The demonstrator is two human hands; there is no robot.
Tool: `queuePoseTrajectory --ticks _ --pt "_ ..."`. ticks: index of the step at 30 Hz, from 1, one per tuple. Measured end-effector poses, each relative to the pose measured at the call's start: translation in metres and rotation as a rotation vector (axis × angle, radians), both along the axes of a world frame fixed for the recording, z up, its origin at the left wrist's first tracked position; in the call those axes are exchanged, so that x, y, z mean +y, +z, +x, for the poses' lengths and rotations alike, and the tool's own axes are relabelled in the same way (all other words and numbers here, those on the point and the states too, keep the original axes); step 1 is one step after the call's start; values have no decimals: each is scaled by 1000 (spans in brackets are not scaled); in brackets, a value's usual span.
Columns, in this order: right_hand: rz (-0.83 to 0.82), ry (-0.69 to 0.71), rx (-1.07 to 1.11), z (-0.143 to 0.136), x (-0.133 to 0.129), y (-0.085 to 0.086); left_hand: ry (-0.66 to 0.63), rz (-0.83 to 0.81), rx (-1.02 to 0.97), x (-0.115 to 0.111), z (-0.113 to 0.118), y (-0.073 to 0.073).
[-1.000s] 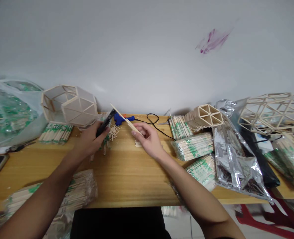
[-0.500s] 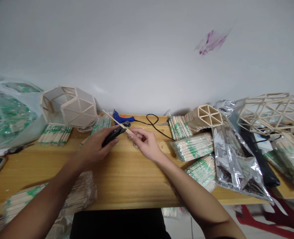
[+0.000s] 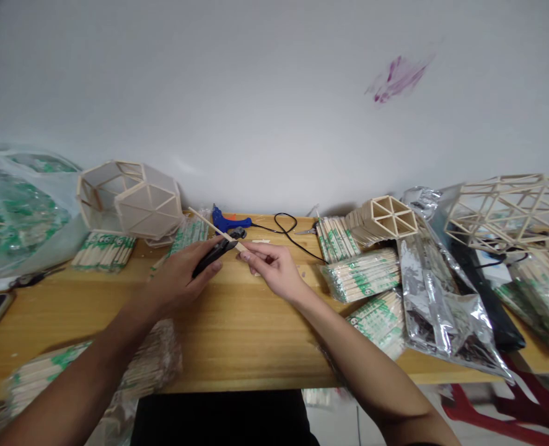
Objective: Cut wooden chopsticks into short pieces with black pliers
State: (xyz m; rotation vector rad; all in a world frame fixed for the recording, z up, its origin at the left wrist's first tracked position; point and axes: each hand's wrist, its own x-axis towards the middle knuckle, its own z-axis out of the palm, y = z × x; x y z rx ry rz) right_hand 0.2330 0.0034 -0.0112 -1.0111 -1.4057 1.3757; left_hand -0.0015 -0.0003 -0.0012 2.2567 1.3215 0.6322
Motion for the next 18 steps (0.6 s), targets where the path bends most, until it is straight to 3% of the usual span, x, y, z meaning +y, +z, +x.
queuePoseTrajectory --ticks 18 --pt "26 48 21 0 -3 2 76 6 -15 -2 4 3"
